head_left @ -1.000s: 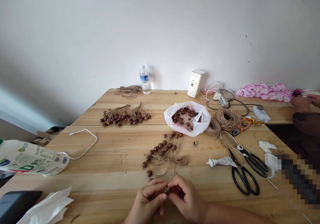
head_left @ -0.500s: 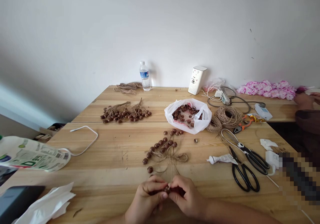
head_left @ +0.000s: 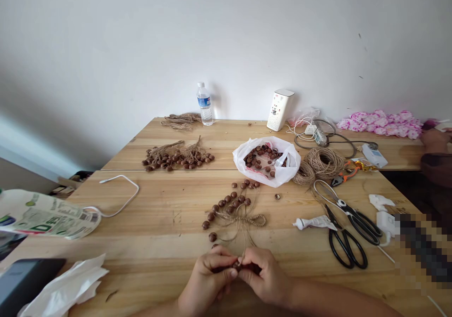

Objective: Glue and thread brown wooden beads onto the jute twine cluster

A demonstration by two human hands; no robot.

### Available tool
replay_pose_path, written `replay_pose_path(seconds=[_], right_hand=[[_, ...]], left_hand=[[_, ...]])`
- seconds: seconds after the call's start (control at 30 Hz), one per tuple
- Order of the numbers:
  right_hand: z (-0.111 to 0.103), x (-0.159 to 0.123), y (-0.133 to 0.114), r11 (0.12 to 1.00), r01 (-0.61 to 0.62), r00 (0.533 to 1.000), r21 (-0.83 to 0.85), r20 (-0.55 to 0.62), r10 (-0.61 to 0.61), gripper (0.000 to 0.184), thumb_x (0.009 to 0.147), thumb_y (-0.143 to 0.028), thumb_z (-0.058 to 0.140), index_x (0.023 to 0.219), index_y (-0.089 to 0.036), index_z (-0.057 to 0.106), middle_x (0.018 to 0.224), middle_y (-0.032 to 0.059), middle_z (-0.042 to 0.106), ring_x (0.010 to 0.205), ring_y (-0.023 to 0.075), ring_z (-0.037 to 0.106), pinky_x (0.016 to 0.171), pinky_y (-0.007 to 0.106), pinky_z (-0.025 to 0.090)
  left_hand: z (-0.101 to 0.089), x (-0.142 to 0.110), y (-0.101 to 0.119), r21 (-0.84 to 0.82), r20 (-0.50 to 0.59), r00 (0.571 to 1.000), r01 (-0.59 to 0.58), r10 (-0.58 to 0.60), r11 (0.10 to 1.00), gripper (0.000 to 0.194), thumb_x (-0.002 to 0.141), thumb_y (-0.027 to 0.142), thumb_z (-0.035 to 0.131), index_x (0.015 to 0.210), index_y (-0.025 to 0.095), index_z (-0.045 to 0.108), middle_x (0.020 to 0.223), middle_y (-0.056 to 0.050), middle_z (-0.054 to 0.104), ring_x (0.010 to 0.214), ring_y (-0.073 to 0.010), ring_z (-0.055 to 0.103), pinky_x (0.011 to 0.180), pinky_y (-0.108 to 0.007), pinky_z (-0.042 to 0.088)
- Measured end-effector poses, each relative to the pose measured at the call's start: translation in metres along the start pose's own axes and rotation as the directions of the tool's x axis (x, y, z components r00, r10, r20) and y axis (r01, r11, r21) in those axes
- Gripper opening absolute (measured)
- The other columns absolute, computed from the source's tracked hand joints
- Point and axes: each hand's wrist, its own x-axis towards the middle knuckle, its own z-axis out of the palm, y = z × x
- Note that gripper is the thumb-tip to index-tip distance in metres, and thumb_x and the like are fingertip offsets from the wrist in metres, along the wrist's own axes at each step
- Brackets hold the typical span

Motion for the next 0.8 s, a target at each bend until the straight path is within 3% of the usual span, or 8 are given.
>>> replay_pose_path(seconds=[0.6,0.7,0.8], right_hand=[[-0.0008,0.0003,-0.0025,0.999,-0.029,0.999,0.017,-0.020,0.029,0.009,0.084,-0.023,0.057,0.077,-0.018,0.056,0.070,0.0008,0.062,0.060,0.0106,0.053,0.057,0.020,0.041],[-0.0010,-0.0014,-0.0008,0.998,-0.066,0.998,0.012,-0.004,0.066,0.009,0.085,-0.025,0.055,0.083,-0.017,0.057,0.072,0.0019,0.063,0.060,0.0112,0.053,0.057,0.021,0.042],[-0.0020,-0.0014,-0.0013,0.996,-0.093,0.995,0.009,0.029,0.093,0.012,0.086,-0.028,0.053,0.088,-0.017,0.057,0.073,0.0023,0.062,0.060,0.0115,0.052,0.056,0.021,0.041]], left_hand=[[0.0039,-0.0004,0.0038,0.044,-0.041,0.999,-0.034,0.036,0.998,0.031,0.063,0.044,0.075,0.071,0.014,0.074,0.077,-0.002,0.054,0.041,-0.0074,0.054,0.032,-0.017,0.039],[0.0019,-0.0015,0.0020,0.086,-0.046,0.993,-0.101,0.105,0.991,0.030,0.065,0.044,0.073,0.074,0.015,0.073,0.081,-0.003,0.056,0.042,-0.0078,0.054,0.033,-0.019,0.042],[-0.0029,-0.0022,0.0011,0.226,-0.036,0.950,-0.293,0.309,0.929,0.024,0.068,0.039,0.073,0.079,0.019,0.073,0.077,-0.003,0.060,0.052,-0.0119,0.057,0.043,-0.021,0.048]])
